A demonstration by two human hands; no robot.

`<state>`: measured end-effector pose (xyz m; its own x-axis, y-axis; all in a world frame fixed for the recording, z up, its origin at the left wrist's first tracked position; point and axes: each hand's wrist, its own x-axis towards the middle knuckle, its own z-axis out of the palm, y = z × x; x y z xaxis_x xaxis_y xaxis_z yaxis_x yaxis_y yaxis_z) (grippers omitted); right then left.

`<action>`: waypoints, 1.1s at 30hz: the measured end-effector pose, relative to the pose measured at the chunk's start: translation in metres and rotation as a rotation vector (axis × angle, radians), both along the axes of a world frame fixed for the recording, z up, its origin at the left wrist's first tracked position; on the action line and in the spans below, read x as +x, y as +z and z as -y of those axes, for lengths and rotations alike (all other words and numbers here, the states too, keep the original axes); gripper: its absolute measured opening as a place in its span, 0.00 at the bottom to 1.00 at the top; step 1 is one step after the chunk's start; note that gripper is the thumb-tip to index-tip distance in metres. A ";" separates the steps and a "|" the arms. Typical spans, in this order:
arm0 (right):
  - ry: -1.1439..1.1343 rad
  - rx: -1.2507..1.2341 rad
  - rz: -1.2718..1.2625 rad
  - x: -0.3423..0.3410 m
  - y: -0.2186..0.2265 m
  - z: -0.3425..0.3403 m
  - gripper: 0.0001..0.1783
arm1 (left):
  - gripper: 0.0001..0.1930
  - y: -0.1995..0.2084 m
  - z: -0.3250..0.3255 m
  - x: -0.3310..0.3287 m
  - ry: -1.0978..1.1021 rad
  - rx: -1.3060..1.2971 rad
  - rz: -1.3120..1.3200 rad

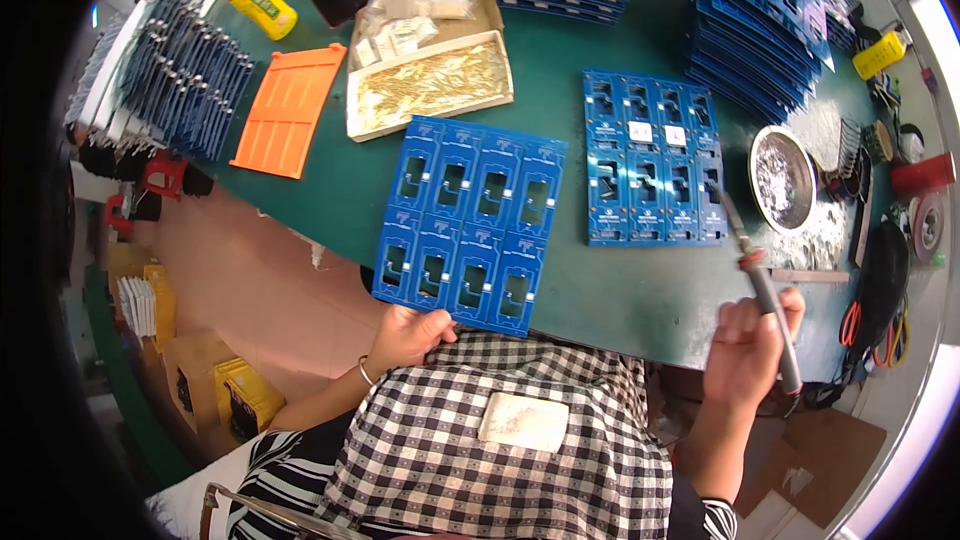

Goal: The person solders components onto a circuit board panel using a soldering iron and solder wire, inserts components into another board by hand, and solders them with the soldering iron.

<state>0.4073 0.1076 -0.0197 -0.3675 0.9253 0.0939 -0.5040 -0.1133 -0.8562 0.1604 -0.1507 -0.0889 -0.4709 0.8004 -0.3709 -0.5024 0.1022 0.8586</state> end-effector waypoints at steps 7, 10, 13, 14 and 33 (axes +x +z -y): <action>-0.246 -0.132 -0.396 0.072 -0.034 -0.044 0.18 | 0.11 0.026 0.023 -0.021 -0.373 -0.495 -0.225; -0.251 -0.132 -0.728 0.078 -0.034 -0.052 0.22 | 0.06 -0.001 0.056 -0.027 -0.104 -0.346 -0.585; -0.409 -0.194 -0.835 0.096 -0.058 -0.075 0.25 | 0.14 -0.005 0.070 -0.035 0.300 -0.130 -0.119; -0.462 -0.216 -0.842 0.102 -0.058 -0.078 0.25 | 0.17 -0.001 0.064 -0.038 0.372 -0.147 -0.090; -0.434 -0.252 -0.046 0.127 -0.016 -0.119 0.17 | 0.12 -0.011 0.058 -0.036 0.489 -0.136 -0.042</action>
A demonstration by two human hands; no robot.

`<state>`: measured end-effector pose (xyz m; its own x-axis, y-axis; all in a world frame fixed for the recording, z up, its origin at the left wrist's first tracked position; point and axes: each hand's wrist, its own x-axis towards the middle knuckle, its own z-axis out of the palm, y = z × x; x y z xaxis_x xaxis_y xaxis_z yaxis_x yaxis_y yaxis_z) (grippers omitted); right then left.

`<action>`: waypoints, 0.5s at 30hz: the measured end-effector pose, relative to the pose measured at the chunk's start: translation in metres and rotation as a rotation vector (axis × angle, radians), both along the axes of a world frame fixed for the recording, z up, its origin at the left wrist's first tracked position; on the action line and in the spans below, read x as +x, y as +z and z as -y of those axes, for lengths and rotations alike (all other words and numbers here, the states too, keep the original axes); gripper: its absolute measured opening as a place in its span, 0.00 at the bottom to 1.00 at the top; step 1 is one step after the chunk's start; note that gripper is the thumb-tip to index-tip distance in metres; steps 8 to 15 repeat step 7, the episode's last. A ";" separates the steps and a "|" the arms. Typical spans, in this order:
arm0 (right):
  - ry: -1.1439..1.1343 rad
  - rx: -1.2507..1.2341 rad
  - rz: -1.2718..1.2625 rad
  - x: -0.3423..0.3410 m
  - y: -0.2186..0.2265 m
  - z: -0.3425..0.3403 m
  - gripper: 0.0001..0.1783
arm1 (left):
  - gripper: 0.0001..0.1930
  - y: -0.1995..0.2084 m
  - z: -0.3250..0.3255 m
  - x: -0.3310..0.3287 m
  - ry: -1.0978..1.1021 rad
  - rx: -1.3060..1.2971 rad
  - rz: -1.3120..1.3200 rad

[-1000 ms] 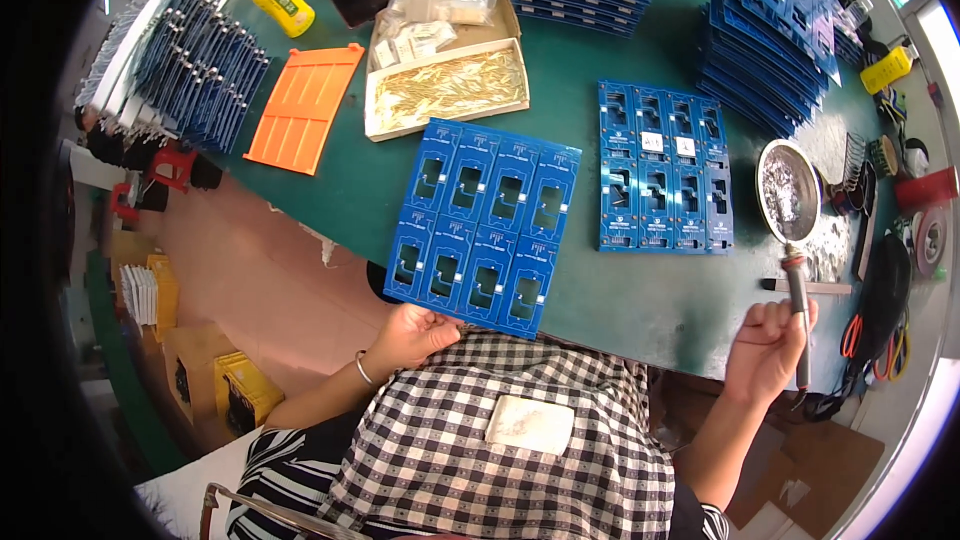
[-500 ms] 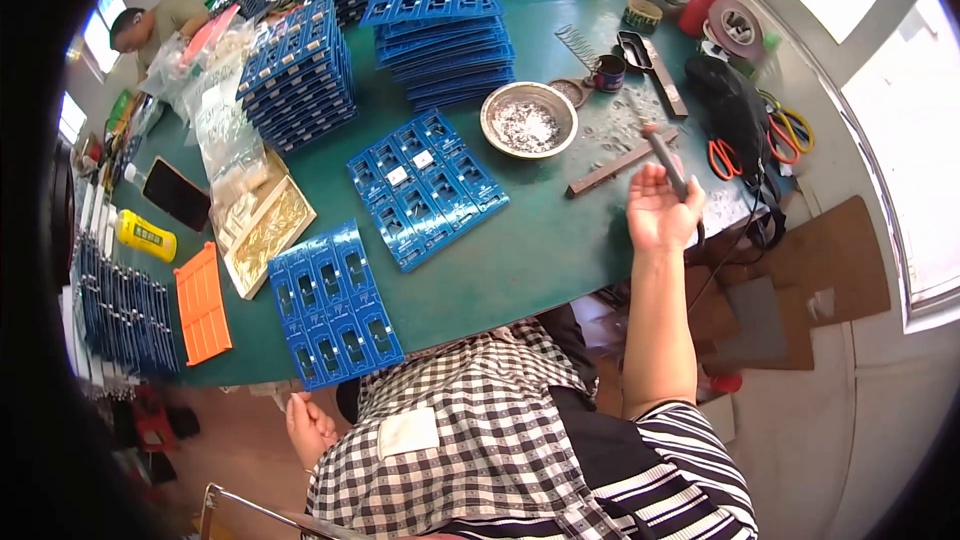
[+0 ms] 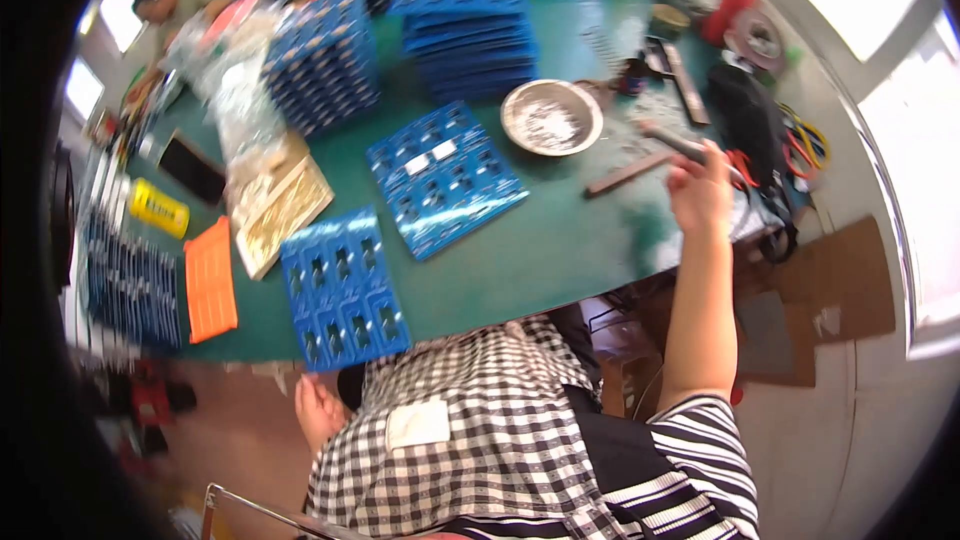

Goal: The person solders components onto a circuit board panel using a soldering iron and solder wire, inserts components into another board by hand, and solders them with the soldering iron.

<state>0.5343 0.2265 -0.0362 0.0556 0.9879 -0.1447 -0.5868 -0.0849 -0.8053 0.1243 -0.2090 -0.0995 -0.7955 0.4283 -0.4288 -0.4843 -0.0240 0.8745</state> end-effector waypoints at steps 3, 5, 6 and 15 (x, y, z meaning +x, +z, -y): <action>0.122 -0.055 -0.502 0.050 -0.042 -0.008 0.22 | 0.15 0.012 -0.015 0.000 0.019 0.107 0.060; -0.035 -0.023 -0.690 0.068 -0.080 -0.030 0.24 | 0.18 0.010 -0.019 -0.005 -0.012 0.149 0.054; 0.135 0.054 -0.775 0.054 -0.079 -0.032 0.28 | 0.19 0.013 -0.016 -0.003 -0.010 0.171 0.076; 0.179 0.035 -0.786 0.036 -0.082 -0.040 0.28 | 0.19 0.016 -0.017 -0.001 -0.011 0.175 0.088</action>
